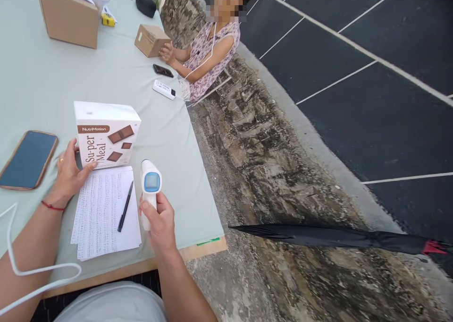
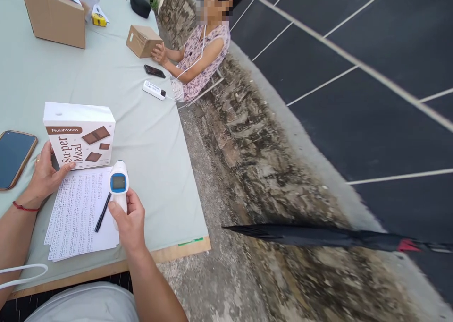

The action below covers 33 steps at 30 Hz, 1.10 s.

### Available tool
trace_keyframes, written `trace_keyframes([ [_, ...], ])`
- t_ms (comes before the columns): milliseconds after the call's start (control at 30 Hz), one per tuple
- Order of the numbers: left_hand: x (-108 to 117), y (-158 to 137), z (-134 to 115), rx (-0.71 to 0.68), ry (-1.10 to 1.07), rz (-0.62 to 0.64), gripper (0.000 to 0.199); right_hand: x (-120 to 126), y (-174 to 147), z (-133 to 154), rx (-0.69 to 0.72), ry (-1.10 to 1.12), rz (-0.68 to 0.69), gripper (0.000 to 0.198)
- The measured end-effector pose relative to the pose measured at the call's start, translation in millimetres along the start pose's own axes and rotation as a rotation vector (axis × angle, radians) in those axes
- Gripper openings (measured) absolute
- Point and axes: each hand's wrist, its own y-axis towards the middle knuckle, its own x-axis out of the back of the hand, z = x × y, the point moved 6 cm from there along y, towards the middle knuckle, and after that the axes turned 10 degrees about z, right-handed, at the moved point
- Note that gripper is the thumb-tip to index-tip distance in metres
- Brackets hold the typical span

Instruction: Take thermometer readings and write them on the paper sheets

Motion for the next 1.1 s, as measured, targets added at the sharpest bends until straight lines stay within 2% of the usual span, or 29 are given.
trace_keyframes([
  [133, 1, 1, -4, 0.031, 0.023, -0.014, 0.091, 23, 11, -19, 0.018, -0.173, -0.076, 0.050],
  [233, -1, 1, -8, 0.019, 0.039, 0.016, 0.097, 58, 24, -38, 0.001, -0.535, -0.223, 0.059],
  [333, -3, 0, -9, 0.035, 0.032, 0.032, 0.100, 85, 33, -52, 0.009, -0.930, -0.259, 0.052],
  [400, -6, -1, -8, 0.056, 0.027, 0.045, 0.106, 93, 35, -54, 0.073, -1.100, -0.257, 0.048],
  [467, -10, -1, -9, 0.047, 0.025, 0.064, 0.120, 91, 31, -50, 0.204, -1.197, -0.269, 0.043],
  [533, -13, -2, -9, 0.021, 0.023, 0.084, 0.134, 77, 26, -47, 0.355, -1.204, -0.202, 0.032],
  [567, -15, -2, -9, 0.011, 0.022, 0.093, 0.139, 66, 24, -47, 0.415, -1.184, -0.121, 0.028],
  [700, -19, -2, -8, 0.012, 0.022, 0.115, 0.143, 25, 23, -58, 0.488, -1.165, 0.254, 0.039],
  [800, -19, -3, -8, 0.024, 0.031, 0.115, 0.139, 18, 27, -56, 0.488, -1.225, 0.359, 0.039],
  [900, -18, -3, -10, 0.027, 0.047, 0.098, 0.137, 22, 29, -45, 0.500, -1.212, 0.466, 0.027],
  [1000, -17, -3, -11, 0.021, 0.052, 0.100, 0.136, 28, 27, -35, 0.495, -1.052, 0.475, 0.013],
  [1100, -18, -3, -11, -0.020, 0.058, 0.114, 0.135, 34, 23, -36, 0.436, -0.759, 0.273, 0.007],
])
